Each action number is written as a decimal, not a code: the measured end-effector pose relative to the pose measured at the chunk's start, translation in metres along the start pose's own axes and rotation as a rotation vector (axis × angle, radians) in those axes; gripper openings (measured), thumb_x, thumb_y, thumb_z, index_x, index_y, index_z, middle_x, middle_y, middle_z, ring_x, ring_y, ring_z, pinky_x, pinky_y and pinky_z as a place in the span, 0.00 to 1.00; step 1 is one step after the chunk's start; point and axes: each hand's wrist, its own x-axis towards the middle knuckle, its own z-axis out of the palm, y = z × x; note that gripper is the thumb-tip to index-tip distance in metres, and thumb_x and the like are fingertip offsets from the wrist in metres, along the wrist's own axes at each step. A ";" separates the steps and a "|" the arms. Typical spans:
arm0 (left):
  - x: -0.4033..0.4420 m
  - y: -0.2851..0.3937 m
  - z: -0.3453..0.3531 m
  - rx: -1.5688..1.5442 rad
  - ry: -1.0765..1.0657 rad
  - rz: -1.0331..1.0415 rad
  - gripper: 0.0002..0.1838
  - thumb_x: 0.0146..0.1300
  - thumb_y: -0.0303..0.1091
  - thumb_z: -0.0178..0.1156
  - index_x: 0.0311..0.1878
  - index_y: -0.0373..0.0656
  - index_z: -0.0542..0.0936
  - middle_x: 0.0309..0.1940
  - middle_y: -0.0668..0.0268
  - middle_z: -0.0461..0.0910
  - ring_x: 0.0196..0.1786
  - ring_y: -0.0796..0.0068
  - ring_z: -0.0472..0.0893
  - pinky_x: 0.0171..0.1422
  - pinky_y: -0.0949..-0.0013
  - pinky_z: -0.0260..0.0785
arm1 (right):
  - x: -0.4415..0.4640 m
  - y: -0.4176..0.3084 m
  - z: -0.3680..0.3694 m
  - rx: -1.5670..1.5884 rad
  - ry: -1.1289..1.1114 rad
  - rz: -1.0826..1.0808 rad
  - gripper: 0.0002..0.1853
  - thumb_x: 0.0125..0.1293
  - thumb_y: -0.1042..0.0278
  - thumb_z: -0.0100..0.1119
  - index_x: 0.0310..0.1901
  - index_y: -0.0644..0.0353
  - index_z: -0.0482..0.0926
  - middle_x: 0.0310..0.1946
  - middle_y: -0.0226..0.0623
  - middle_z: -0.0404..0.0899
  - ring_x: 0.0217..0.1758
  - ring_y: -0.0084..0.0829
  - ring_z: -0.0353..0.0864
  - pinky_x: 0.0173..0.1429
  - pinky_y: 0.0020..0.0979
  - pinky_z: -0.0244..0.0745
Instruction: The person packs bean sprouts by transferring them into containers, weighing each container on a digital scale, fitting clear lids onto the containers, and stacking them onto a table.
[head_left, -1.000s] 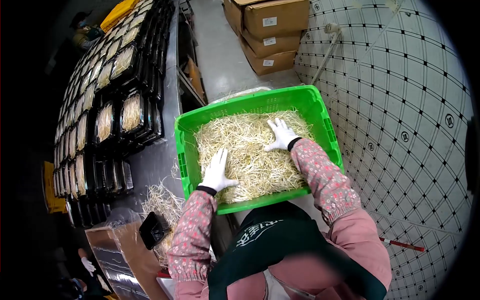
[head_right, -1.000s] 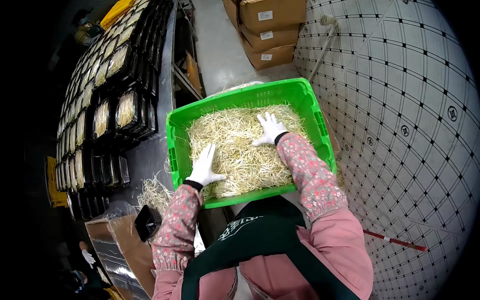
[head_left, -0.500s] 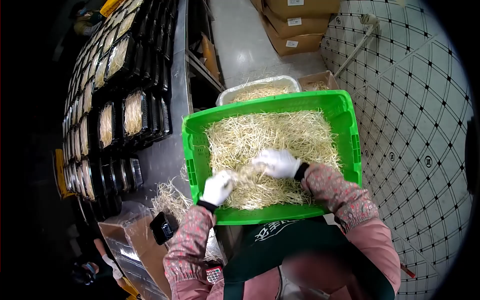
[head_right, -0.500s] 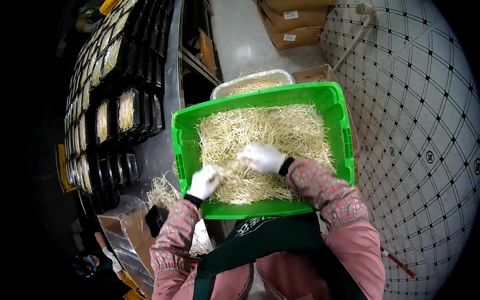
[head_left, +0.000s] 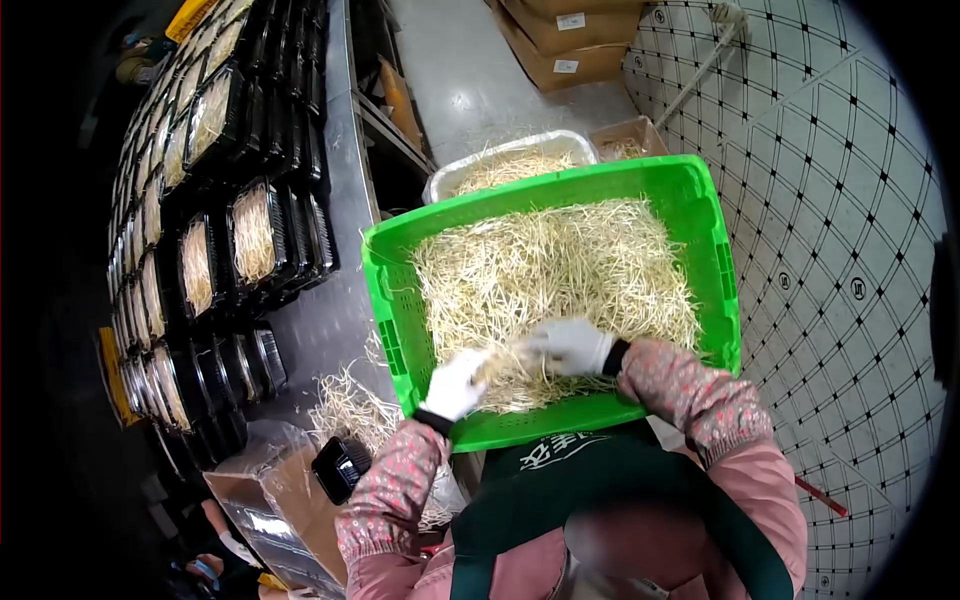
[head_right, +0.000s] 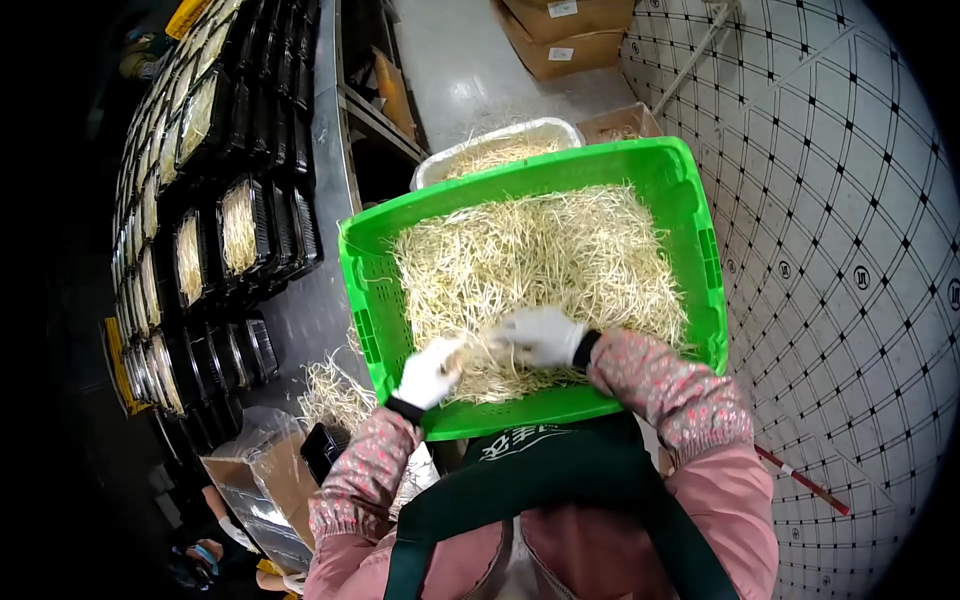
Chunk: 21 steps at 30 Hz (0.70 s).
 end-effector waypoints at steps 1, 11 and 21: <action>0.021 -0.003 -0.013 0.024 0.034 0.031 0.35 0.52 0.31 0.71 0.67 0.52 0.75 0.60 0.54 0.78 0.61 0.55 0.80 0.64 0.61 0.75 | 0.022 -0.004 -0.027 -0.056 -0.025 0.032 0.20 0.70 0.51 0.59 0.61 0.44 0.79 0.47 0.36 0.82 0.47 0.39 0.83 0.47 0.38 0.81; 0.071 -0.023 -0.004 0.176 0.047 -0.040 0.27 0.60 0.40 0.66 0.62 0.44 0.75 0.55 0.48 0.77 0.60 0.47 0.76 0.65 0.50 0.71 | 0.071 0.008 -0.002 -0.279 -0.023 0.330 0.47 0.45 0.29 0.73 0.65 0.48 0.76 0.73 0.45 0.63 0.73 0.50 0.64 0.65 0.58 0.68; 0.002 0.007 0.028 0.401 -0.137 0.027 0.53 0.51 0.45 0.75 0.77 0.41 0.58 0.71 0.46 0.63 0.67 0.43 0.70 0.62 0.48 0.72 | -0.003 -0.042 0.027 -0.388 -0.198 0.244 0.47 0.56 0.58 0.72 0.77 0.40 0.59 0.72 0.43 0.62 0.66 0.50 0.71 0.59 0.50 0.76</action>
